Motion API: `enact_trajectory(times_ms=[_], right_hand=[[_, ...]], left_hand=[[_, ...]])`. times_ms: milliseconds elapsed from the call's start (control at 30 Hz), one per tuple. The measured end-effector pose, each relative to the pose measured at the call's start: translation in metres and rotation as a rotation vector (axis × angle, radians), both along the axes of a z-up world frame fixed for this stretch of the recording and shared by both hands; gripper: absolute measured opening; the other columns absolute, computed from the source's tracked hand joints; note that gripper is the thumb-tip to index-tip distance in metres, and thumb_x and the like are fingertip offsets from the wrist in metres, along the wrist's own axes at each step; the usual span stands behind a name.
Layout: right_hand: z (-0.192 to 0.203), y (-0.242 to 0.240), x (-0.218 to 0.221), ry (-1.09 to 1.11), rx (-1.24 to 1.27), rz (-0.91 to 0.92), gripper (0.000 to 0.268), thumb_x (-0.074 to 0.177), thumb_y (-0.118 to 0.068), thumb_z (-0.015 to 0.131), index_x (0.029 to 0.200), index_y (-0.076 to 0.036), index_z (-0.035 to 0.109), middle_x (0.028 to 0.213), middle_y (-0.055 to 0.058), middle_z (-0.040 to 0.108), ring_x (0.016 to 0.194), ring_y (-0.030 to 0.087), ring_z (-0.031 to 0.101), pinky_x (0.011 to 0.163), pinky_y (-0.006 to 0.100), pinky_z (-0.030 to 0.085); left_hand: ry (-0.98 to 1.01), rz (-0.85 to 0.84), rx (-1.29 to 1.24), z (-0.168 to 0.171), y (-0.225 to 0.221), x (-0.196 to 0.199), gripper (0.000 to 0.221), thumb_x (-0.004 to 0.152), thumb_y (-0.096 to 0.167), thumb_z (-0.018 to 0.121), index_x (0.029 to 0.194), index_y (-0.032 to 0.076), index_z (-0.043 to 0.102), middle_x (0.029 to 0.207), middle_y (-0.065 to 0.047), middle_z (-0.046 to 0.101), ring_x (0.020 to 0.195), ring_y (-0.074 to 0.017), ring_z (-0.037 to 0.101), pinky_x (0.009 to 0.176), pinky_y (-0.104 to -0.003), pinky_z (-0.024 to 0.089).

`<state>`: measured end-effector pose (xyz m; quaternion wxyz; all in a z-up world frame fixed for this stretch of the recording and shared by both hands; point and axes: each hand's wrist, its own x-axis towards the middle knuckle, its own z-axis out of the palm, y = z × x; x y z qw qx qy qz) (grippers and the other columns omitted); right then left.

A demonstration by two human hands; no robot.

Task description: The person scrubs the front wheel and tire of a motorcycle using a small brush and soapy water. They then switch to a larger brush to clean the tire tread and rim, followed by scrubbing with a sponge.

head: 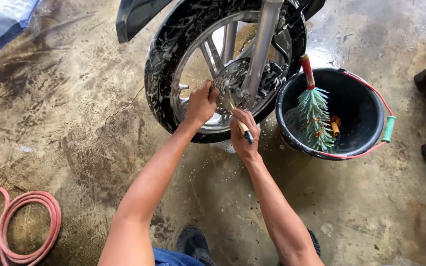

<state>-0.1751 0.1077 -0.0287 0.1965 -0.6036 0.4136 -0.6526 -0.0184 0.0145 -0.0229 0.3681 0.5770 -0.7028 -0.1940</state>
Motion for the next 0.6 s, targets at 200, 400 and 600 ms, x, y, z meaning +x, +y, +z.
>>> enact_trajectory(times_ms=[200, 400, 600], right_hand=[[-0.010, -0.003, -0.005, -0.009, 0.030, 0.059, 0.021, 0.102, -0.005, 0.060, 0.118, -0.010, 0.071, 0.097, 0.016, 0.073, 0.081, 0.036, 0.073, 0.066, 0.047, 0.055], [0.003, -0.014, -0.003, 0.017, -0.015, -0.031, 0.020, 0.103, -0.012, 0.062, 0.121, -0.010, 0.071, 0.109, 0.017, 0.074, 0.094, 0.038, 0.073, 0.075, 0.048, 0.057], [0.001, -0.018, -0.011, -0.041, 0.094, -0.044, 0.019, 0.105, -0.011, 0.059, 0.120, -0.007, 0.070, 0.103, 0.020, 0.074, 0.090, 0.037, 0.073, 0.071, 0.048, 0.058]], left_hand=[[0.095, -0.015, 0.085, -0.007, -0.010, 0.010, 0.038, 0.107, 0.048, 0.051, 0.090, 0.015, 0.057, 0.066, -0.018, 0.062, 0.068, -0.0496, 0.066, 0.057, -0.057, 0.053], [0.123, 0.025, 0.222, -0.005, -0.006, 0.005, 0.037, 0.098, 0.047, 0.064, 0.084, 0.013, 0.064, 0.069, -0.015, 0.065, 0.080, -0.0447, 0.069, 0.073, -0.052, 0.051], [0.270, 0.098, 0.290, -0.031, -0.005, -0.002, 0.021, 0.086, 0.040, 0.077, 0.075, 0.023, 0.072, 0.059, 0.000, 0.065, 0.069, -0.0197, 0.071, 0.072, -0.035, 0.053]])
